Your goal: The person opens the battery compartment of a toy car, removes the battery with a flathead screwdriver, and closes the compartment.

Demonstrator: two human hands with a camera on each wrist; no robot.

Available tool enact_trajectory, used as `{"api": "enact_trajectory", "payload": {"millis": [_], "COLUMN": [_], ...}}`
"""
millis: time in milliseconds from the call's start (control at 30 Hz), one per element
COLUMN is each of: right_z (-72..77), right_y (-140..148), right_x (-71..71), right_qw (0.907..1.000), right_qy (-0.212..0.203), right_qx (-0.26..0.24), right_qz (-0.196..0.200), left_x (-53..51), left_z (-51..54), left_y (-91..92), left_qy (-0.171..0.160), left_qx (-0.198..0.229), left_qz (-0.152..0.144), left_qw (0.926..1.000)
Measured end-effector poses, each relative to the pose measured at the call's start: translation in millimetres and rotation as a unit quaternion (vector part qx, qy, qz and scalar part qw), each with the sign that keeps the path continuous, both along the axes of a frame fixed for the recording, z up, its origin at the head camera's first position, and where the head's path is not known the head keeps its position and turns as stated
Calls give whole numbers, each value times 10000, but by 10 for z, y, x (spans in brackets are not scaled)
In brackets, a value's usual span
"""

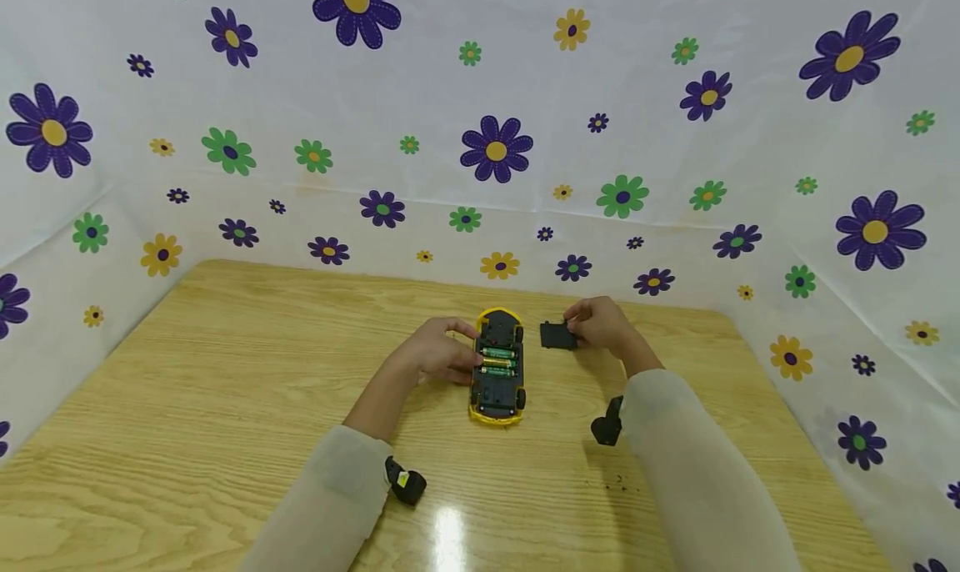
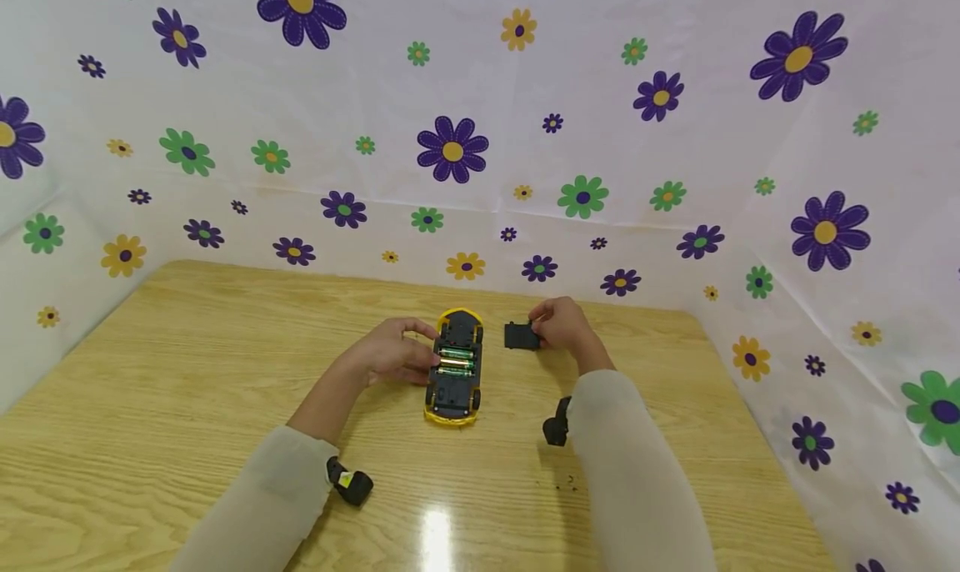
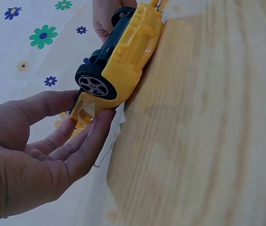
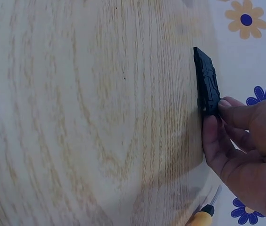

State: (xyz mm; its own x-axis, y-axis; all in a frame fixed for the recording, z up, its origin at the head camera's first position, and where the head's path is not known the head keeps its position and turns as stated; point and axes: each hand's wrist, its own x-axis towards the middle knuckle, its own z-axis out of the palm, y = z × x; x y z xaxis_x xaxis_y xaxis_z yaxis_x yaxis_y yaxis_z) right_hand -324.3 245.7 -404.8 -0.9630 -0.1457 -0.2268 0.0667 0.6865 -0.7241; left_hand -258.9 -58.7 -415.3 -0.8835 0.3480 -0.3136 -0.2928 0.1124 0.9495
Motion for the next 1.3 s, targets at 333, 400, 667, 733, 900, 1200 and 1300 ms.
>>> {"api": "enact_trajectory", "payload": {"millis": [333,400,667,733,900,1200,1300], "right_z": [-44,-66,-124,-121,-67,131,226], "right_y": [-32,-27,-25,-27,-26,76,144], "right_x": [-33,-41,-6,14,62,80,101], "right_qw": [9999,9999,9998,9998,9988,9974,9972], "right_qy": [30,50,129,174,376,417,363], "right_qx": [69,83,102,90,274,422,507], "right_qz": [-113,-133,-84,-35,131,401,417], "left_x": [9,5,24,31,40,17,11], "left_z": [7,0,-19,-23,-48,-19,4], "left_y": [-20,-30,-19,-15,-4,9,12], "left_qy": [1,12,-105,-122,-104,-170,-144], "left_qx": [33,38,71,73,28,58,65], "left_qz": [23,16,15,40,83,161,132], "left_qw": [10000,10000,9999,9999,9999,9997,9998]}}
